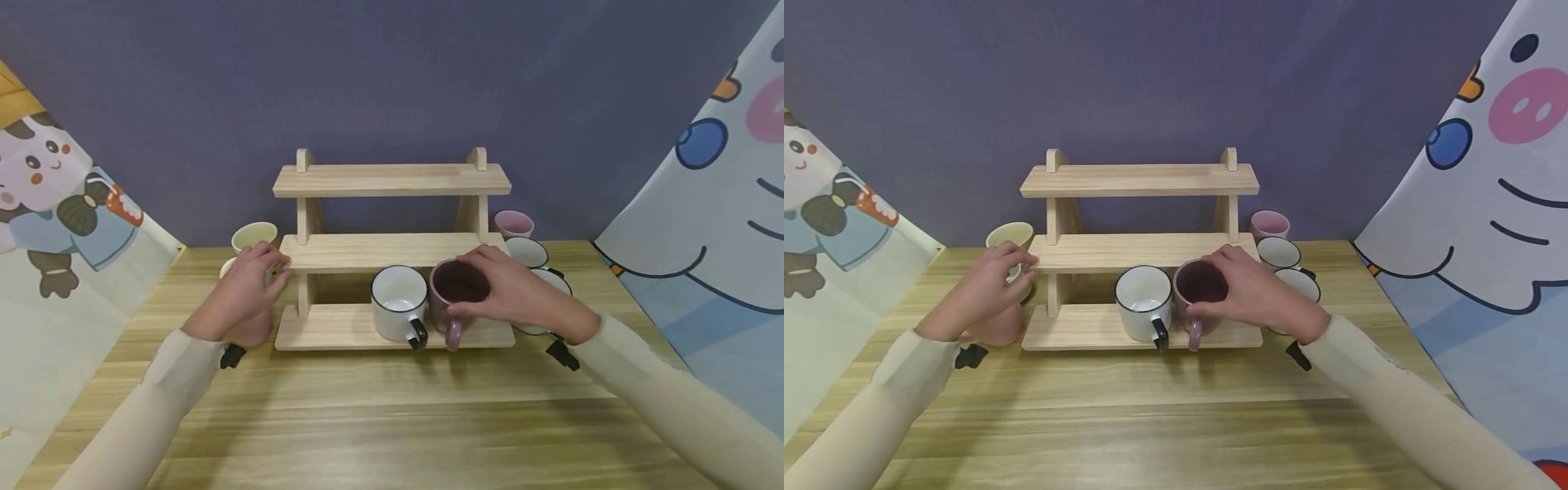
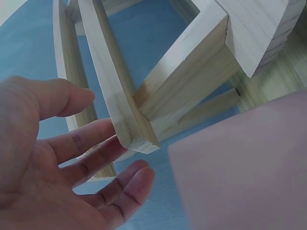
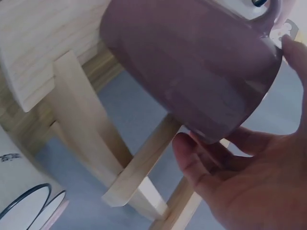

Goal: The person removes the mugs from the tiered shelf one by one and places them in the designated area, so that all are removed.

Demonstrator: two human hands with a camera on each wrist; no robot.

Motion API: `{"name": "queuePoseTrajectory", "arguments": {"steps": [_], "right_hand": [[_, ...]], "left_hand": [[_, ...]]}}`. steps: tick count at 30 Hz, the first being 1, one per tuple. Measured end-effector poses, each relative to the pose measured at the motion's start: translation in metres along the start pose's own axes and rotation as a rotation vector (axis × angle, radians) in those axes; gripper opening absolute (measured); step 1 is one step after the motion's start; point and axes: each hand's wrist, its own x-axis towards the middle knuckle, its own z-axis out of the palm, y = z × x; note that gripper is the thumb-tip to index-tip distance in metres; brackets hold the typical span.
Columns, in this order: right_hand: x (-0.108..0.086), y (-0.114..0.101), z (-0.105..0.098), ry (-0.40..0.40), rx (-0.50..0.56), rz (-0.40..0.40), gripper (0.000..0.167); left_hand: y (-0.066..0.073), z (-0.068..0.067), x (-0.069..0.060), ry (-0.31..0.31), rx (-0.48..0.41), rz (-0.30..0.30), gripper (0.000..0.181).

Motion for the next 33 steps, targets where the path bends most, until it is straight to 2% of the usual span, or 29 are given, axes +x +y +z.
{"name": "queuePoseTrajectory", "arguments": {"steps": [5, 12, 17, 25, 33], "right_hand": [[0.002, -0.005, 0.002, 0.009, -0.024, 0.028, 0.086], [0.006, -0.005, 0.006, 0.044, -0.049, 0.012, 0.078], [0.006, -0.003, 0.005, 0.034, -0.045, 0.002, 0.077], [-0.004, 0.005, -0.001, 0.065, -0.044, -0.047, 0.073], [-0.016, 0.01, -0.015, 0.061, -0.032, -0.03, 0.07]], "left_hand": [[0.0, -0.001, 0.0, -0.017, 0.002, -0.01, 0.018], [0.0, -0.001, 0.0, -0.024, 0.002, -0.008, 0.02], [0.001, -0.001, 0.0, -0.037, 0.001, -0.019, 0.022], [0.003, -0.003, 0.001, -0.036, 0.006, -0.018, 0.022], [0.001, -0.001, 0.0, -0.022, 0.012, -0.002, 0.022]]}}
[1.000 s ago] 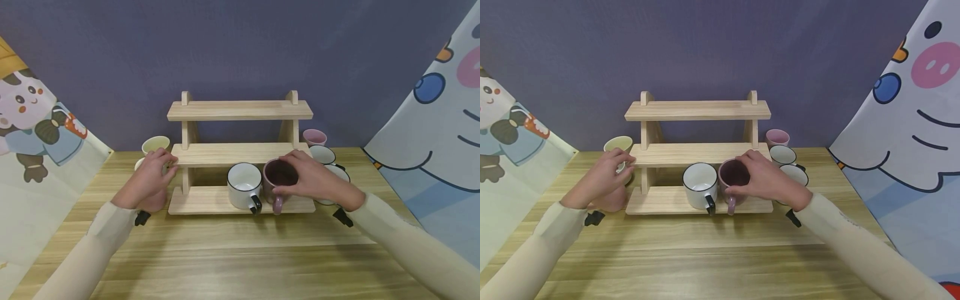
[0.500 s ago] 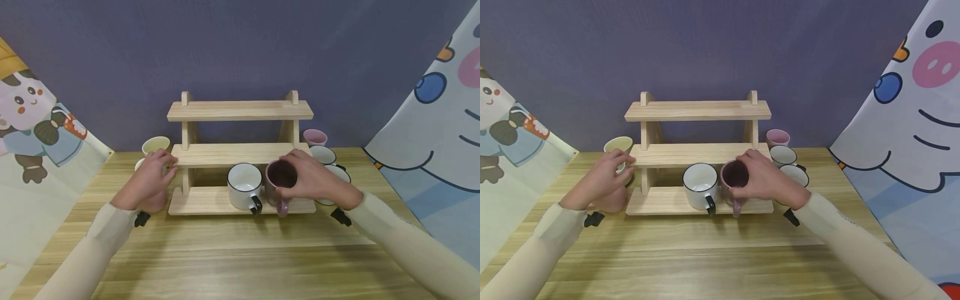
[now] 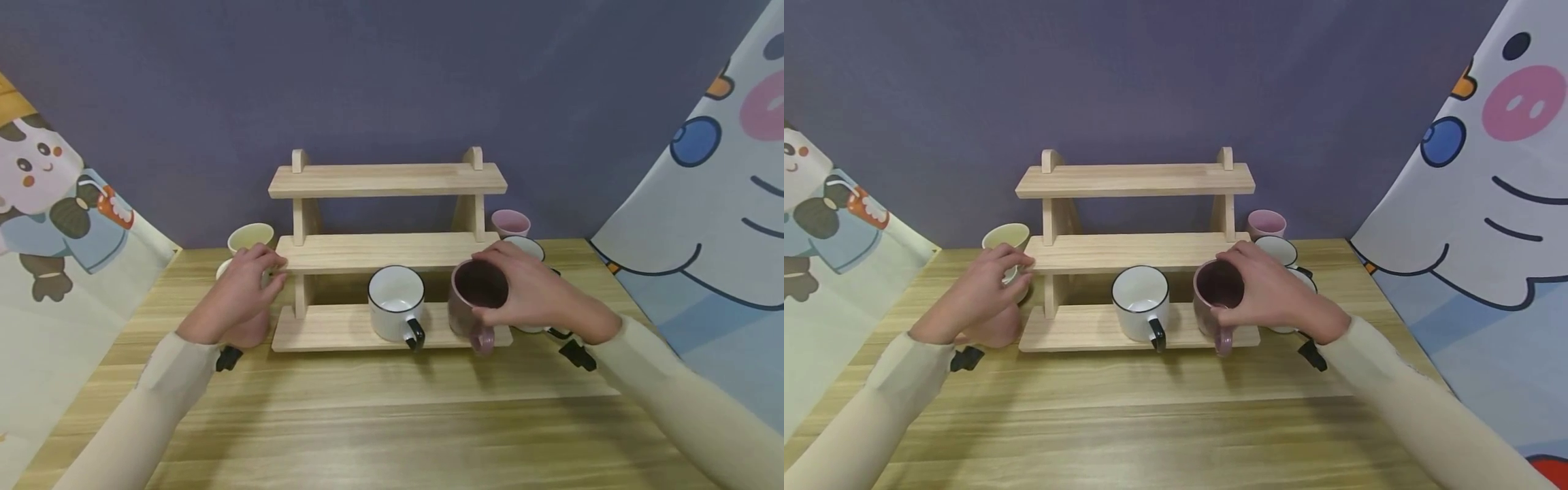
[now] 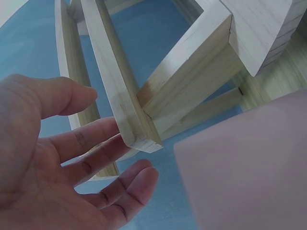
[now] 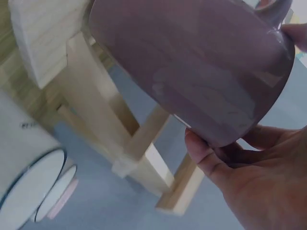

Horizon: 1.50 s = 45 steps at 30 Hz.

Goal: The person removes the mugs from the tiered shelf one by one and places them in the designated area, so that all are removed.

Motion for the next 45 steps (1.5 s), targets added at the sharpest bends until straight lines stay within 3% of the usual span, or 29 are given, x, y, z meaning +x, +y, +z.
{"name": "queuePoseTrajectory", "arguments": {"steps": [10, 23, 31, 45], "right_hand": [[-0.028, 0.02, -0.018, 0.006, 0.018, -0.09, 0.072], [-0.065, 0.037, -0.034, 0.027, -0.032, -0.113, 0.079], [-0.079, 0.044, -0.032, 0.011, -0.049, -0.046, 0.085], [-0.095, 0.056, -0.011, -0.044, -0.012, -0.046, 0.084]], "left_hand": [[-0.001, 0.001, 0.0, -0.001, -0.003, 0.002, 0.021], [-0.001, 0.0, -0.002, 0.016, -0.018, 0.021, 0.02], [0.0, -0.002, -0.001, -0.015, -0.017, -0.009, 0.022], [0.0, -0.001, -0.001, -0.008, -0.018, 0.007, 0.021]]}}
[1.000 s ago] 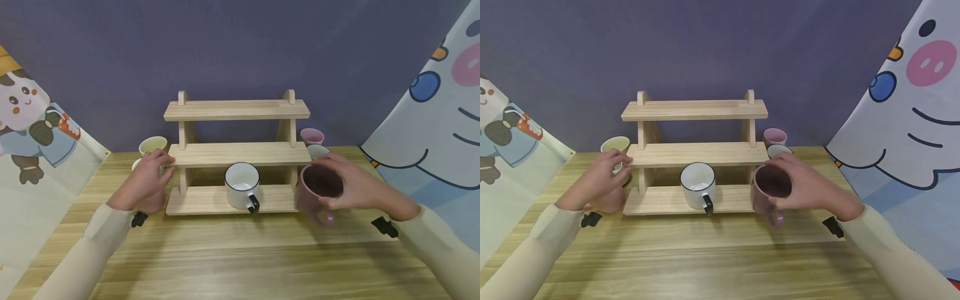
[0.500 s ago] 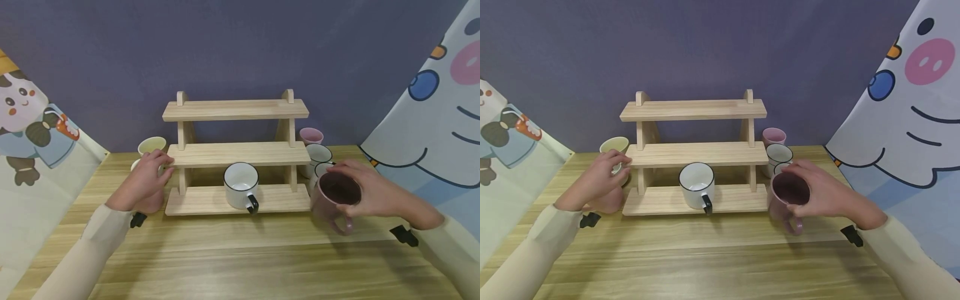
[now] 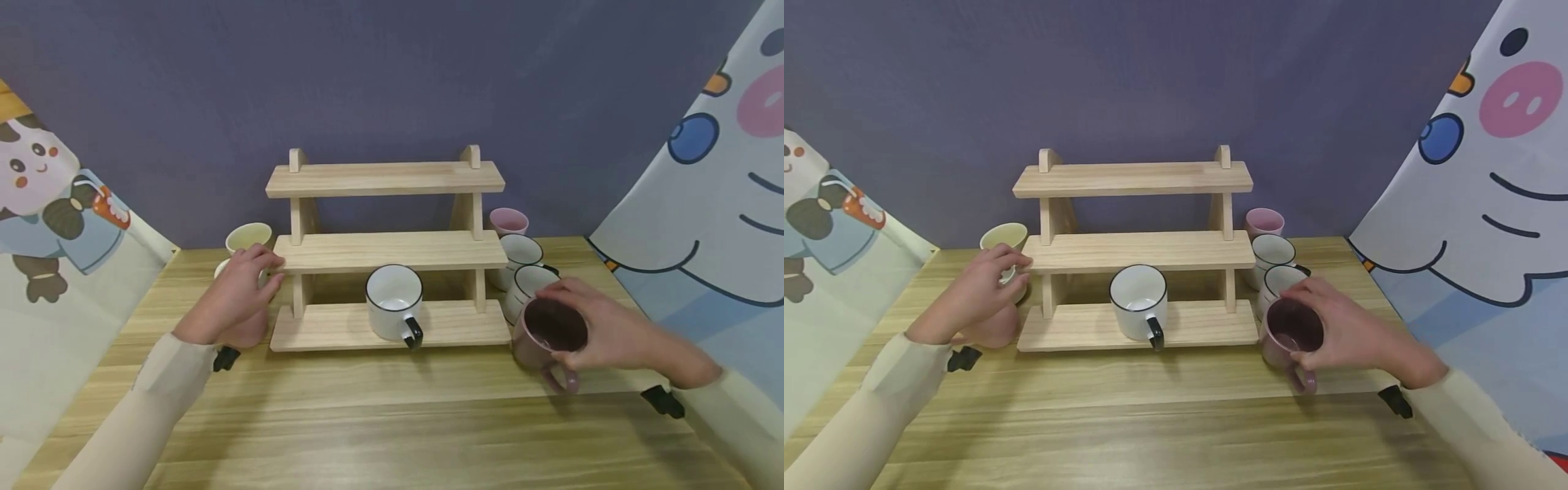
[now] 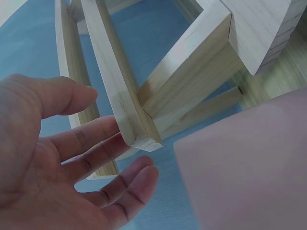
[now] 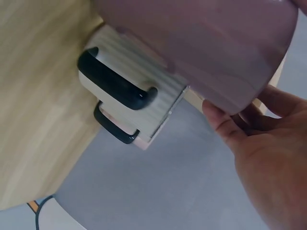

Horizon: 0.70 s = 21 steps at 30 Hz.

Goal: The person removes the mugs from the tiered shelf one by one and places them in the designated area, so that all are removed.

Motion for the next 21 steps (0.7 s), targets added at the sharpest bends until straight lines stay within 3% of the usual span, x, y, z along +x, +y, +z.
{"name": "queuePoseTrajectory", "arguments": {"steps": [9, 21], "right_hand": [[-0.0018, 0.0057, 0.0111, 0.011, -0.029, -0.01, 0.084], [-0.0093, 0.006, 0.0083, 0.017, 0.003, 0.0, 0.087]], "left_hand": [[0.0004, -0.0001, -0.0001, 0.01, 0.003, 0.012, 0.02], [0.0021, -0.0017, 0.0004, -0.003, 0.002, -0.008, 0.021]]}}
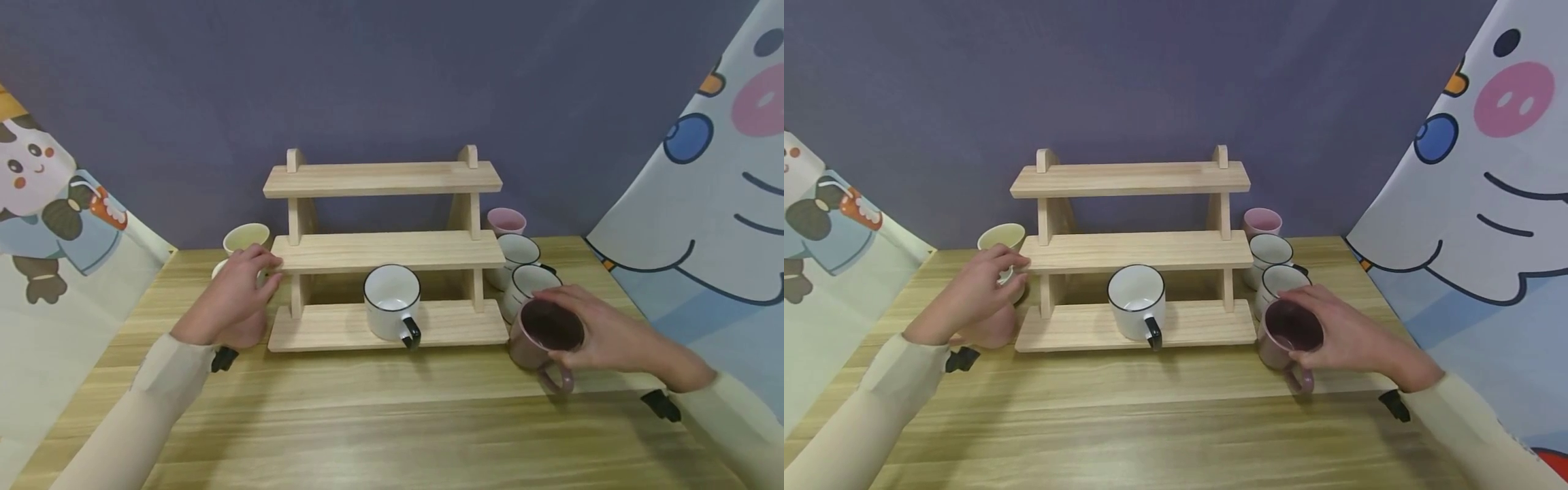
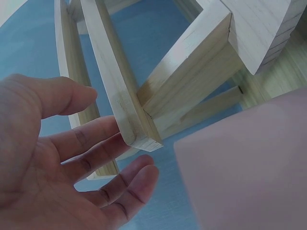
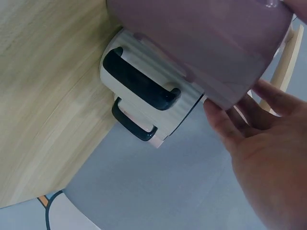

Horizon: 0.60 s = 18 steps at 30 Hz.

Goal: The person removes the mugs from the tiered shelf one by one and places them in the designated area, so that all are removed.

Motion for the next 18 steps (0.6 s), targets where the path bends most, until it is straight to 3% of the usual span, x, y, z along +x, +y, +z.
{"name": "queuePoseTrajectory", "arguments": {"steps": [10, 18], "right_hand": [[0.0003, -0.0048, -0.0035, 0.014, -0.066, 0.037, 0.089], [0.0006, -0.0033, -0.01, -0.043, -0.027, -0.047, 0.085]], "left_hand": [[-0.0003, 0.0, -0.0005, -0.015, -0.004, -0.005, 0.022], [-0.0013, 0.0012, -0.0008, -0.007, -0.002, -0.002, 0.022]]}}
